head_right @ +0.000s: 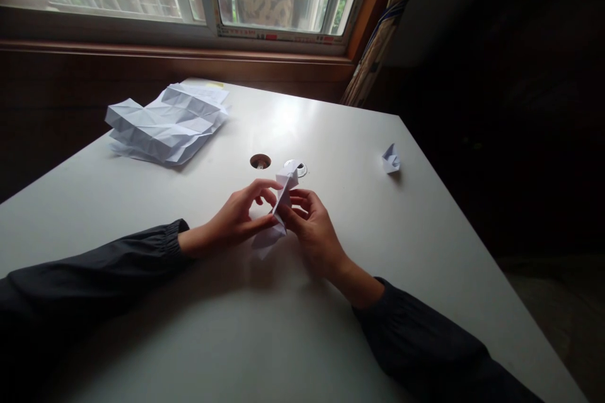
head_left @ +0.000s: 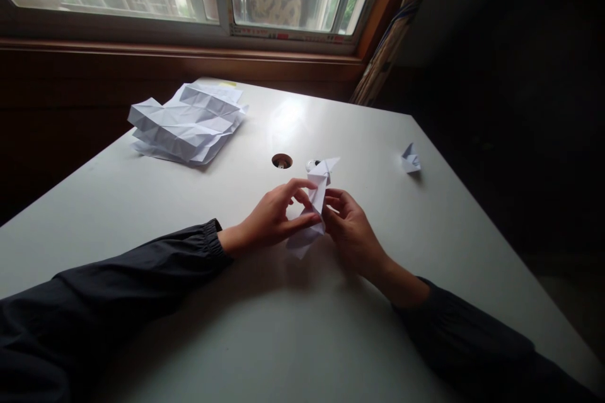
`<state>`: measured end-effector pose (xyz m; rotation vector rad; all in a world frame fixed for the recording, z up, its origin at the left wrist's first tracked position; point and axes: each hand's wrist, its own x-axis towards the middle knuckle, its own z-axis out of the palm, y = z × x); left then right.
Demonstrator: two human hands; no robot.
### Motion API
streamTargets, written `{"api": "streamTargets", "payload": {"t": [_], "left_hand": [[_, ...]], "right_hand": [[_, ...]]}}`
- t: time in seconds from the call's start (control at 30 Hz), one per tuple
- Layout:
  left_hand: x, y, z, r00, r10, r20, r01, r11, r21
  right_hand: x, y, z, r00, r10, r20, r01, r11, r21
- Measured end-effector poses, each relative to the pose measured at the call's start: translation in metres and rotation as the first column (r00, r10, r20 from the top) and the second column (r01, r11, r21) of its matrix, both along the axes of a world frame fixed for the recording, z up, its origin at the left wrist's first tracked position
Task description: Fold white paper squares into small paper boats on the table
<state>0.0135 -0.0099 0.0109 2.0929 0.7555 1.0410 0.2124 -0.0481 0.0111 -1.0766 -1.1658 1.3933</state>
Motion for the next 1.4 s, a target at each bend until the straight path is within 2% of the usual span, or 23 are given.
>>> {"api": "streamTargets", "payload": {"t": [0.1, 0.23, 0.43, 0.53, 0.73, 0.97, 1.1, 1.2, 1.3, 1.4], "left_hand": [[0.001, -0.001, -0.001, 1.000, 0.009, -0.011, -0.009, 1.000, 0.005], [0.002, -0.001, -0.002, 1.000, -0.008, 0.009, 0.009, 0.999, -0.032], [0.001, -0.002, 0.000, 0.996, -0.084, 0.042, 0.090, 0.984, -0.155], [0.000, -0.003, 0.001, 0.991, -0.124, 0.052, 0.131, 0.975, -0.177], [0.002, -0.003, 0.001, 0.996, -0.082, 0.045, 0.090, 0.973, -0.211], [0.002, -0.001, -0.003, 0.994, -0.062, 0.090, 0.086, 0.952, -0.292], [0.006, 0.001, -0.002, 0.991, 0.016, 0.129, 0.026, 0.949, -0.313], [0.009, 0.002, 0.000, 0.985, 0.068, 0.161, 0.004, 0.913, -0.407], [0.009, 0.003, 0.001, 0.973, 0.099, 0.210, 0.023, 0.859, -0.512], [0.007, 0.004, 0.003, 0.961, 0.101, 0.259, 0.065, 0.824, -0.563]], "right_hand": [[-0.002, 0.000, -0.001, 1.000, 0.018, -0.018, -0.019, 1.000, -0.024], [-0.003, 0.000, 0.000, 1.000, 0.010, 0.030, -0.011, 1.000, 0.013], [-0.003, -0.002, 0.004, 0.988, 0.009, 0.156, -0.016, 0.999, 0.046], [-0.004, -0.004, 0.005, 0.986, 0.013, 0.168, -0.022, 0.998, 0.051], [-0.005, -0.006, 0.009, 0.985, 0.001, 0.170, -0.010, 0.999, 0.052], [-0.006, -0.001, 0.008, 0.962, -0.109, 0.252, 0.088, 0.992, 0.094], [-0.006, 0.002, 0.006, 0.932, -0.213, 0.292, 0.170, 0.971, 0.167], [-0.005, 0.003, 0.007, 0.918, -0.280, 0.281, 0.229, 0.953, 0.201], [-0.004, 0.004, 0.007, 0.910, -0.320, 0.265, 0.257, 0.935, 0.244], [-0.003, 0.004, 0.005, 0.905, -0.339, 0.258, 0.271, 0.926, 0.264]]}}
